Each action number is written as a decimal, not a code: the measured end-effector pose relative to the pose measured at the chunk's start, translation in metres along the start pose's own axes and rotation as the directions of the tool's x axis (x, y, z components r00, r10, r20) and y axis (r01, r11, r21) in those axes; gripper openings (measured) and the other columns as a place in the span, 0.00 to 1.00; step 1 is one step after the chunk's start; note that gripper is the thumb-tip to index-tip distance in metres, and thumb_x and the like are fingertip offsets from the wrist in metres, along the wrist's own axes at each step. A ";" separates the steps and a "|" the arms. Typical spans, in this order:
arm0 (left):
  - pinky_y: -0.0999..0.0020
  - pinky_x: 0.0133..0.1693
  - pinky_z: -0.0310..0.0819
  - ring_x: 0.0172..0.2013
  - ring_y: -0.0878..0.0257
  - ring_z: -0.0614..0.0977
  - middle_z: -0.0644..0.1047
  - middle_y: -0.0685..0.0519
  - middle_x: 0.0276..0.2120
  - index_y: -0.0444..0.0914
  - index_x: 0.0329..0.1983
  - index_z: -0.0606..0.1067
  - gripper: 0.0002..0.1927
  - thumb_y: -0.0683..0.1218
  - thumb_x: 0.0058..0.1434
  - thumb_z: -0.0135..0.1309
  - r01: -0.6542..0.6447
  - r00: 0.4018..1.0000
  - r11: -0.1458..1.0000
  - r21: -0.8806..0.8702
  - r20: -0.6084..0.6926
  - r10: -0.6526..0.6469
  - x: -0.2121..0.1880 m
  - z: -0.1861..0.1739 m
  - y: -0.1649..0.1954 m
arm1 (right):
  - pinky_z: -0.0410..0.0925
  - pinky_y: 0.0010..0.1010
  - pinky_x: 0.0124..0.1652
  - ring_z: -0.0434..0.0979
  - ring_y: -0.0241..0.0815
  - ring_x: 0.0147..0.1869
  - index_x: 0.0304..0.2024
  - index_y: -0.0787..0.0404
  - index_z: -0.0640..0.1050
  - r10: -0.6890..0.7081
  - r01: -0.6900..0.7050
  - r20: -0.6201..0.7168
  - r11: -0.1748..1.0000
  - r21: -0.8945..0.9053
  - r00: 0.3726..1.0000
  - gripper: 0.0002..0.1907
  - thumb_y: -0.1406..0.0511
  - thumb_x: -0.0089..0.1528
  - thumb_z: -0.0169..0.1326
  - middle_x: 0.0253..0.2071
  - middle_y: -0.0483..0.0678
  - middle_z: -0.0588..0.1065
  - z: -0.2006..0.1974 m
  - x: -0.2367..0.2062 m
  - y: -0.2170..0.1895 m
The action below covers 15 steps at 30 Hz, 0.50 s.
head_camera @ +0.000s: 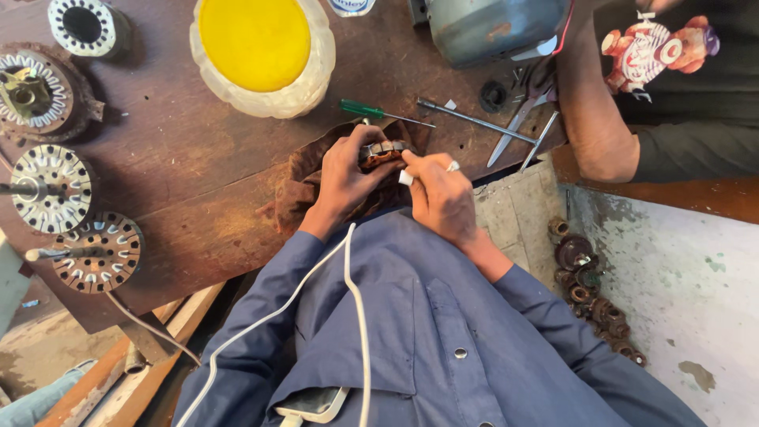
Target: The person works on a small electrical component, likely a motor armature, using a green screwdriver and small white pieces. They repeatedly insert and adjust the white pieces into slots on the component while holding it with their left hand. The task continues throughout the clip without a visible final state.
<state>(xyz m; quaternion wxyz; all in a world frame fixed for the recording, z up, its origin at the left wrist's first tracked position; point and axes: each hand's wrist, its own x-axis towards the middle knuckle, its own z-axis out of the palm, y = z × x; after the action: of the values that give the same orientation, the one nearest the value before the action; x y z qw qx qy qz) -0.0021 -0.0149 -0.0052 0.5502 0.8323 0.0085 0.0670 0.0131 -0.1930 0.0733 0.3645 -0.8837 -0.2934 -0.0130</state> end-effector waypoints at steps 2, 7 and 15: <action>0.58 0.42 0.75 0.39 0.51 0.82 0.81 0.51 0.38 0.40 0.48 0.73 0.24 0.48 0.54 0.72 0.000 1.000 1.000 0.023 0.008 0.000 -0.001 0.001 0.000 | 0.71 0.39 0.41 0.80 0.51 0.42 0.42 0.65 0.77 0.181 -0.182 0.017 0.982 0.053 0.983 0.05 0.74 0.63 0.58 0.42 0.55 0.79 0.001 0.005 -0.004; 0.57 0.40 0.75 0.38 0.50 0.81 0.81 0.51 0.38 0.41 0.48 0.73 0.23 0.48 0.54 0.71 -0.002 1.000 0.998 0.055 0.012 0.001 -0.002 0.001 0.001 | 0.72 0.35 0.39 0.84 0.47 0.40 0.40 0.65 0.74 0.469 -0.467 0.046 0.857 0.217 0.882 0.04 0.70 0.68 0.57 0.38 0.52 0.81 0.005 0.018 -0.004; 0.59 0.42 0.75 0.39 0.50 0.82 0.81 0.51 0.38 0.41 0.48 0.73 0.22 0.48 0.56 0.71 -0.016 1.000 0.999 0.036 -0.018 0.016 -0.003 -0.003 0.002 | 0.72 0.41 0.44 0.79 0.56 0.49 0.44 0.66 0.73 -0.066 0.068 -0.054 0.997 0.035 0.996 0.10 0.78 0.61 0.55 0.48 0.55 0.79 0.020 0.001 0.014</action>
<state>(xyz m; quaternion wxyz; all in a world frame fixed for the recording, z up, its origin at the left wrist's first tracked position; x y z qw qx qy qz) -0.0057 -0.0133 -0.0030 0.5348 0.8413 0.0081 0.0788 0.0176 -0.1872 0.0506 0.3875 -0.8660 -0.3132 -0.0432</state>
